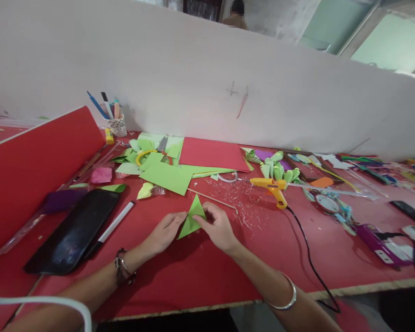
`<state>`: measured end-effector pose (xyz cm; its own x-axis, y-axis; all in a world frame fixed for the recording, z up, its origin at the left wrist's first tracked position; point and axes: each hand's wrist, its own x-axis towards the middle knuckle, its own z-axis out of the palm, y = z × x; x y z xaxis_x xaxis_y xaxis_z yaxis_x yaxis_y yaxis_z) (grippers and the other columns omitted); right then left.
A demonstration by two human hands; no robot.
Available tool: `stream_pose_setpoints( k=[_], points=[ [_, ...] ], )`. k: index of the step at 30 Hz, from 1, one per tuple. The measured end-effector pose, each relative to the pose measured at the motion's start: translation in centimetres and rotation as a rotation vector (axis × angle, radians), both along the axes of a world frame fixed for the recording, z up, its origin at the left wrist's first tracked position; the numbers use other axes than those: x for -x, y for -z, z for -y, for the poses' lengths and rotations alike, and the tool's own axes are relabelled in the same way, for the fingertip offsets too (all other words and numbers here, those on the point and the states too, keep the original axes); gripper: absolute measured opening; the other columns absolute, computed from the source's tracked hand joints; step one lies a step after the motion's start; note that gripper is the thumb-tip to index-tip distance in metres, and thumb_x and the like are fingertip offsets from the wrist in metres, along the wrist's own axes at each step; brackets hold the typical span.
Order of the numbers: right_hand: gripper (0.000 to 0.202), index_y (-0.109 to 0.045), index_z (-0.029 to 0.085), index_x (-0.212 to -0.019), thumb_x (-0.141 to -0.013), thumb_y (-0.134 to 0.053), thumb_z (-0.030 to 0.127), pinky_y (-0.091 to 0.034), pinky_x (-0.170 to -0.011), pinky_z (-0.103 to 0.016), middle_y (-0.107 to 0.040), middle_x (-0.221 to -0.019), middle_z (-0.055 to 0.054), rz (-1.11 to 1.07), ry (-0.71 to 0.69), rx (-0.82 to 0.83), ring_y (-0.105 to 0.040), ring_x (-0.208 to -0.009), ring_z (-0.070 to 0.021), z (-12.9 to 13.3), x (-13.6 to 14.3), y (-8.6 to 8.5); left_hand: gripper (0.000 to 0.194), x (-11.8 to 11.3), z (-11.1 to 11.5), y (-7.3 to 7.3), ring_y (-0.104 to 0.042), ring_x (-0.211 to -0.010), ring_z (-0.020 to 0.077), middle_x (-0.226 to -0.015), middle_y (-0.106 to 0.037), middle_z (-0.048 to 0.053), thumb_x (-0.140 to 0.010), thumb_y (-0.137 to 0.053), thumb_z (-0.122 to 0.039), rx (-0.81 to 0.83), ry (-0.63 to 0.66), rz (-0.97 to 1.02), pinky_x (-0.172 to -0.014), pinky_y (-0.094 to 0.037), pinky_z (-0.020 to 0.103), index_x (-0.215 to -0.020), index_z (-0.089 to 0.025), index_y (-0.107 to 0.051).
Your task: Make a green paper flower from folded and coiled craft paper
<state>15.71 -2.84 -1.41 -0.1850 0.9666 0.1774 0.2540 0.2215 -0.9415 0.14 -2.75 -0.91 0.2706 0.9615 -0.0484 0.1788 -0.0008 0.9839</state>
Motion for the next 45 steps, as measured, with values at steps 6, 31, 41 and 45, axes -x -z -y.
stream_pose_setpoints(
  k=[6,31,41,45],
  points=[
    [0.015,-0.049,0.018,-0.066,-0.074,-0.053,0.03,-0.038,-0.056,-0.022,-0.046,-0.062,0.002,-0.019,-0.003,0.015,-0.044,-0.058,-0.0104,0.0,0.0,0.0,0.03,-0.6,0.7,-0.7,-0.047,-0.054,0.0107,-0.055,-0.05,-0.002,-0.085,-0.031,-0.038,-0.005,0.295,-0.016,-0.058,-0.038,0.022,-0.076,-0.015,-0.048],
    [0.035,-0.038,0.023,-0.107,-0.076,-0.052,0.03,-0.037,-0.043,-0.019,-0.052,-0.061,0.005,-0.27,-0.109,0.222,-0.045,-0.044,-0.0071,0.4,0.4,-0.5,0.036,-0.4,0.3,0.0,-0.048,-0.042,0.0093,-0.047,-0.05,-0.003,-0.083,-0.036,-0.041,0.002,0.153,-0.102,-0.044,-0.036,0.019,-0.066,-0.013,-0.053],
    [0.048,-0.047,0.015,-0.053,-0.081,-0.033,0.052,-0.03,-0.033,-0.015,-0.046,-0.042,0.003,-0.115,-0.255,0.42,-0.041,-0.033,-0.0041,0.4,0.1,-0.3,0.037,-0.1,-0.1,-0.1,-0.047,-0.042,0.0088,-0.046,-0.051,-0.002,-0.083,-0.037,-0.039,-0.078,0.074,-0.115,-0.043,-0.035,0.018,-0.058,-0.014,-0.049],
    [0.046,-0.047,0.015,-0.053,-0.08,-0.036,0.051,-0.031,-0.035,-0.015,-0.046,-0.041,0.004,-0.086,-0.245,0.394,-0.041,-0.033,-0.0043,0.3,0.0,-0.2,0.033,0.2,-0.4,0.0,-0.051,-0.054,0.0107,-0.059,-0.059,0.001,-0.079,-0.042,-0.038,-0.094,0.165,-0.058,-0.051,-0.039,0.019,-0.066,-0.012,-0.057]
  ],
)
